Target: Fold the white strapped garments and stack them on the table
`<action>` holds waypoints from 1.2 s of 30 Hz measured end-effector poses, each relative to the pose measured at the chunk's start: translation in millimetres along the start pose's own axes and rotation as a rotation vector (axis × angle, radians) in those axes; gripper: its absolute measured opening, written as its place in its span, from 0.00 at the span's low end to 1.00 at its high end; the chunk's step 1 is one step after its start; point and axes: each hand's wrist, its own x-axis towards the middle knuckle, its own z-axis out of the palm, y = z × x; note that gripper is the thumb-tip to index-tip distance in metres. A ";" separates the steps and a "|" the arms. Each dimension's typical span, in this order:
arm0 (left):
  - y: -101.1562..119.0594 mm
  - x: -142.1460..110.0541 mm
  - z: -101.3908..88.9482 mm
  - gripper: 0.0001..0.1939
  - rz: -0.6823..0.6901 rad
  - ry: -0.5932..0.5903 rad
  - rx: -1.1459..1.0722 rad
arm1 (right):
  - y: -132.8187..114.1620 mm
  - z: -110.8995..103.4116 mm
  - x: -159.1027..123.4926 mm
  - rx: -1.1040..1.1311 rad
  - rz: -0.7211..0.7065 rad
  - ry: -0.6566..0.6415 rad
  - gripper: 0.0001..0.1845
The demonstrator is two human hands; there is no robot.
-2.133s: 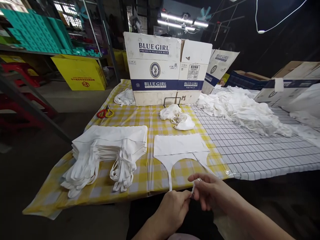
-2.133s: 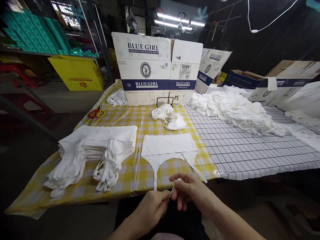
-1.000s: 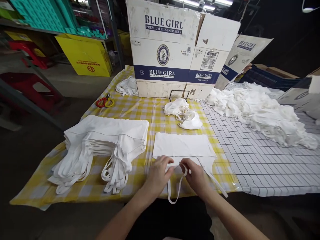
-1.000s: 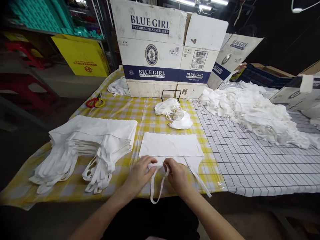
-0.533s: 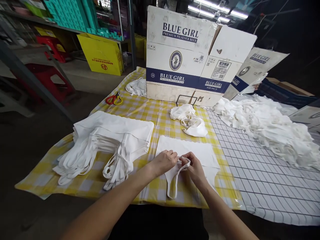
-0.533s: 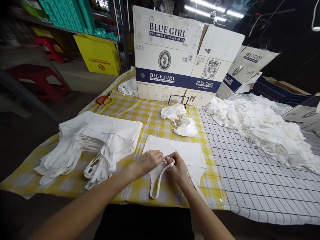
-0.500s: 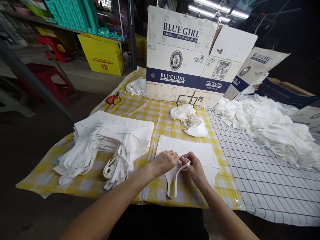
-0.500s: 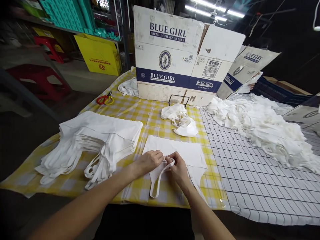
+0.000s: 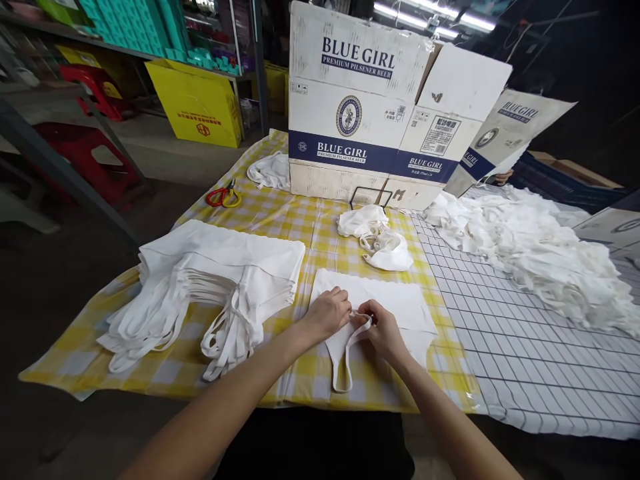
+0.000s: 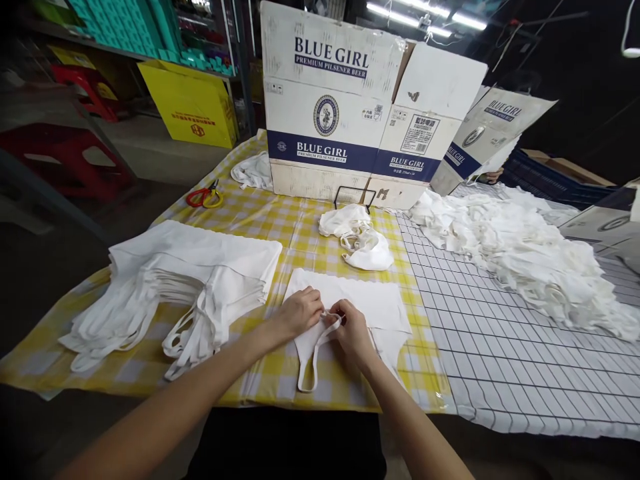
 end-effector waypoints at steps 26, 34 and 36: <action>-5.9 5.9 5.4 0.04 -0.174 -0.012 -0.306 | -0.9 -9.7 22.2 -0.138 -0.064 -0.131 0.05; -7.4 6.3 3.7 0.07 -0.158 -0.013 -0.300 | -2.6 -4.1 27.3 -0.213 -0.159 -0.149 0.05; -6.9 5.8 1.4 0.07 -0.151 -0.015 -0.296 | -3.2 -3.4 28.0 -0.228 -0.184 -0.151 0.06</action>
